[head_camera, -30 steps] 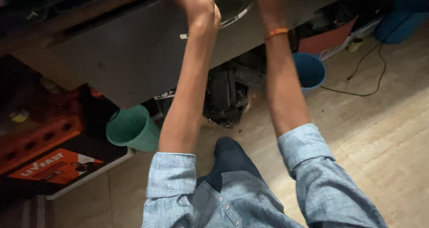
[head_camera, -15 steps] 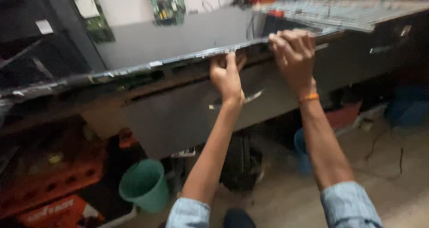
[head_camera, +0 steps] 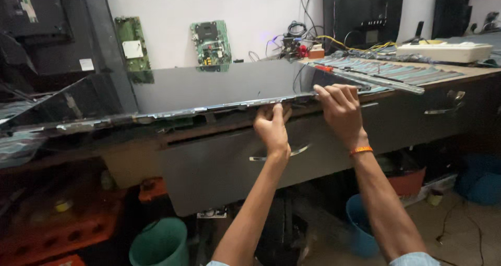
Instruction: The person removes the back cover of a flat-screen TV, inspects the internal components, and reattaches the cover. They handle the TV screen, back panel, and internal circuit boards while working on a striped mat.
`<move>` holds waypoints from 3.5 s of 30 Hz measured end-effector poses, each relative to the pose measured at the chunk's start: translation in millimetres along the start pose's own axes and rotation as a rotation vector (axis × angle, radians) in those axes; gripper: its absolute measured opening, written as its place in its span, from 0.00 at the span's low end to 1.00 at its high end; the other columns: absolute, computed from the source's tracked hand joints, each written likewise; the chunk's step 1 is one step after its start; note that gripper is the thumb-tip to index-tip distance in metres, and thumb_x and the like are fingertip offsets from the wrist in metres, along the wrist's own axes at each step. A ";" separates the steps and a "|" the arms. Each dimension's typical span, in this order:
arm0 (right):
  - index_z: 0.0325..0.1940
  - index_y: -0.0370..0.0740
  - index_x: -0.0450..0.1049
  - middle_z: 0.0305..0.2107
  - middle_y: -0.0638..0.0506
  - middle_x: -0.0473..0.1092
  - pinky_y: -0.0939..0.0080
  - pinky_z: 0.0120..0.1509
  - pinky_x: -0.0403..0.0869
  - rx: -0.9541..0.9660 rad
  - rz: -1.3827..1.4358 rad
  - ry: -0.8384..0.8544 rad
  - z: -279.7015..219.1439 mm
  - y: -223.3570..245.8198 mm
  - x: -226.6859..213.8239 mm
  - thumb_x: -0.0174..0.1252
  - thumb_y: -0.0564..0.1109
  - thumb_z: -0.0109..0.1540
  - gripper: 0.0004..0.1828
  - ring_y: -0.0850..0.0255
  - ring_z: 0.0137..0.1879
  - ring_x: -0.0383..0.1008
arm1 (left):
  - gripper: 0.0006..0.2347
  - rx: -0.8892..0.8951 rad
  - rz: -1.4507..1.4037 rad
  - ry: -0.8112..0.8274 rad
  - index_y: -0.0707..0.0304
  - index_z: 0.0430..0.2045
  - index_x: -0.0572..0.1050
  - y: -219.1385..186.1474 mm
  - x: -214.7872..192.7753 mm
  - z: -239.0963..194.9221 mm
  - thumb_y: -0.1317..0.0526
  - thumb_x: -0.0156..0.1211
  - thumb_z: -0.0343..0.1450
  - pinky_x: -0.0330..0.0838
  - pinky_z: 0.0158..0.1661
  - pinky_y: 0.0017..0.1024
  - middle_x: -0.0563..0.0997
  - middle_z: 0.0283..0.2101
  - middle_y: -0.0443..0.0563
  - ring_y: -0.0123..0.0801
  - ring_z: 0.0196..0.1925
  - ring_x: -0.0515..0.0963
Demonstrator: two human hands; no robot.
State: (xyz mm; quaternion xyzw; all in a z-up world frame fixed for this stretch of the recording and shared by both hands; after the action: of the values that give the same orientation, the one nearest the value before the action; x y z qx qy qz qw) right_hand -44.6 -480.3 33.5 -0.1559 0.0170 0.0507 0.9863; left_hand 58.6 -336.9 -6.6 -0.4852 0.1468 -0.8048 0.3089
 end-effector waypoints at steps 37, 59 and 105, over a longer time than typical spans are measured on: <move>0.53 0.41 0.75 0.48 0.51 0.70 0.51 0.64 0.65 -0.030 -0.089 0.025 -17.4 -9.1 25.0 0.67 0.38 0.66 0.12 0.53 0.57 0.72 | 0.15 0.168 0.678 -0.180 0.76 0.34 0.78 -21.7 12.3 -10.8 0.61 0.71 0.62 0.76 0.45 0.38 0.85 0.35 0.62 0.45 0.38 0.85; 0.50 0.38 0.76 0.48 0.45 0.70 0.62 0.43 0.73 0.765 0.229 -0.388 -32.8 30.9 18.2 0.61 0.39 0.72 0.03 0.62 0.43 0.72 | 0.18 0.081 0.200 -0.113 0.75 0.51 0.67 -12.0 29.2 -13.0 0.70 0.59 0.67 0.80 0.48 0.33 0.75 0.49 0.56 0.35 0.48 0.77; 0.28 0.46 0.66 0.16 0.59 0.65 0.68 0.12 0.52 1.636 1.526 -0.450 -56.5 30.5 92.1 0.62 0.47 0.65 0.14 0.71 0.13 0.57 | 0.18 0.019 0.200 -0.088 0.76 0.51 0.65 14.6 11.4 -3.4 0.69 0.59 0.69 0.81 0.45 0.33 0.75 0.49 0.58 0.35 0.46 0.79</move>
State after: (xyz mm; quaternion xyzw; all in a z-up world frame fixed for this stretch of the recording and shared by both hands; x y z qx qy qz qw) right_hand 42.7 -460.2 -34.1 0.5974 -0.0419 0.6374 0.4849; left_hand 57.0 -355.6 -8.3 -0.5000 0.1733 -0.7492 0.3984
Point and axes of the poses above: each hand's wrist, its own z-axis towards the middle knuckle, its own x-axis out of the palm, y = z × x, the point moved 3 cm from there along z, towards the middle knuckle
